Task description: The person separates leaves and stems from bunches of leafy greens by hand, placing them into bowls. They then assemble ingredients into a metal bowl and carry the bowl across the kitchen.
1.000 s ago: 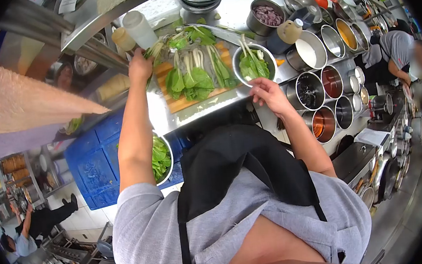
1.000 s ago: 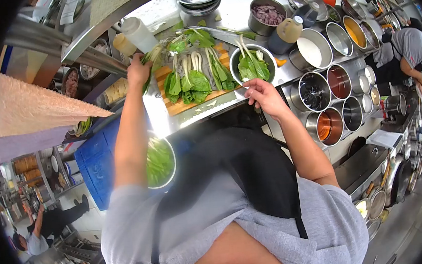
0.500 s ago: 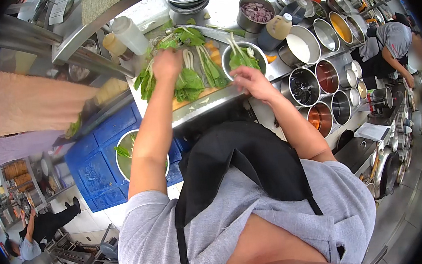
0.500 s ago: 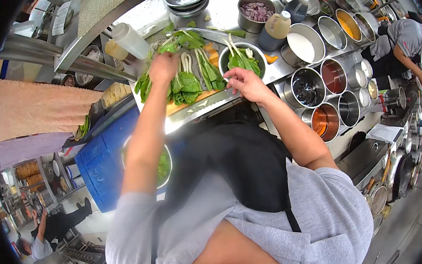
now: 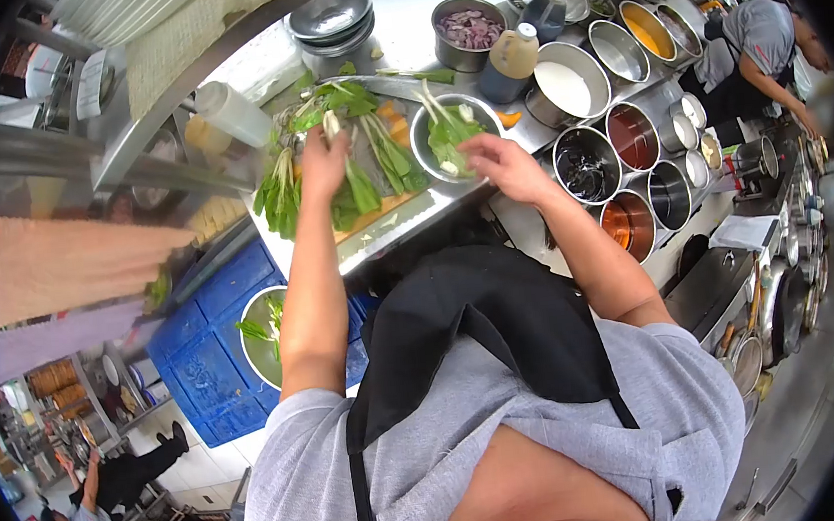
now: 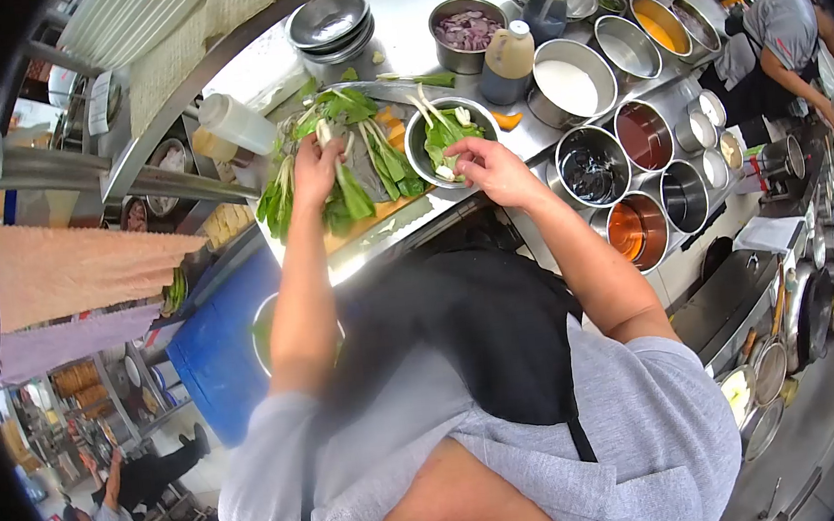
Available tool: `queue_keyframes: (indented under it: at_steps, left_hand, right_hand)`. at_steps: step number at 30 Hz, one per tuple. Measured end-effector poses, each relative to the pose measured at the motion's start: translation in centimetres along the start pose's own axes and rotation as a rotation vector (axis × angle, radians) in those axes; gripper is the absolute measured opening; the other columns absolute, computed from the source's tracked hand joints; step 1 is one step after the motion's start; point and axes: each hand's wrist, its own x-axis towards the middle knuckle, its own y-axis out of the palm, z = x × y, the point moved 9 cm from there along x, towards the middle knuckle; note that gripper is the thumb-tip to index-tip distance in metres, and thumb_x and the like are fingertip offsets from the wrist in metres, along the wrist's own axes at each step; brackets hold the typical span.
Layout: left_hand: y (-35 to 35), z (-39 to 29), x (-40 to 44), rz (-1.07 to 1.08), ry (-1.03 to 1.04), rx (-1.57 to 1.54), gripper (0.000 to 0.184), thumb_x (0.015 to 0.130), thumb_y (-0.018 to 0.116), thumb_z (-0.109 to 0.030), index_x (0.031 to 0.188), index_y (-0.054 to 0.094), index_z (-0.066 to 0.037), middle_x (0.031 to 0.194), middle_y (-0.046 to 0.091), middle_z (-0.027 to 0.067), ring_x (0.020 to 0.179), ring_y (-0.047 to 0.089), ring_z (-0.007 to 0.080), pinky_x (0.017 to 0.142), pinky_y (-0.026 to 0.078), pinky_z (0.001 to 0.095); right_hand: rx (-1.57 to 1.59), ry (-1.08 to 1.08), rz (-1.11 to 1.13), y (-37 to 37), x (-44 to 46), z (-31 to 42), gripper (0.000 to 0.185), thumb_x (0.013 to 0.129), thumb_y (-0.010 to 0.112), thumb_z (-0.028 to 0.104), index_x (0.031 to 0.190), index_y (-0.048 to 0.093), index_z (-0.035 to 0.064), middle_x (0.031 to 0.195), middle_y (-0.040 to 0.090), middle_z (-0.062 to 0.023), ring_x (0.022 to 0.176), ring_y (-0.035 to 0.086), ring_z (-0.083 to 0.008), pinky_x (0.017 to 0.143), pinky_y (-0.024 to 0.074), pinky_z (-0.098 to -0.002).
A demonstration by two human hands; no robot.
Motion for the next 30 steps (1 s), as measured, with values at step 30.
queue_keyframes:
  at_steps: [30]
  left_hand:
    - [8.1,-14.1,-2.1,0.73,0.25,0.34,0.037,0.103,0.044,-0.034,0.089,0.055,-0.002,0.068,0.05,0.0017,0.059,0.045,0.0123,0.055,0.04,0.0283]
  right_hand:
    - [-0.903,-0.436,0.189,2.7,8.6,10.7,0.032,0.089,0.047,0.025,0.092,0.059,-0.0037,0.089,0.066,-0.0272,0.087,0.064,-0.0426,0.08,0.0496,-0.0525]
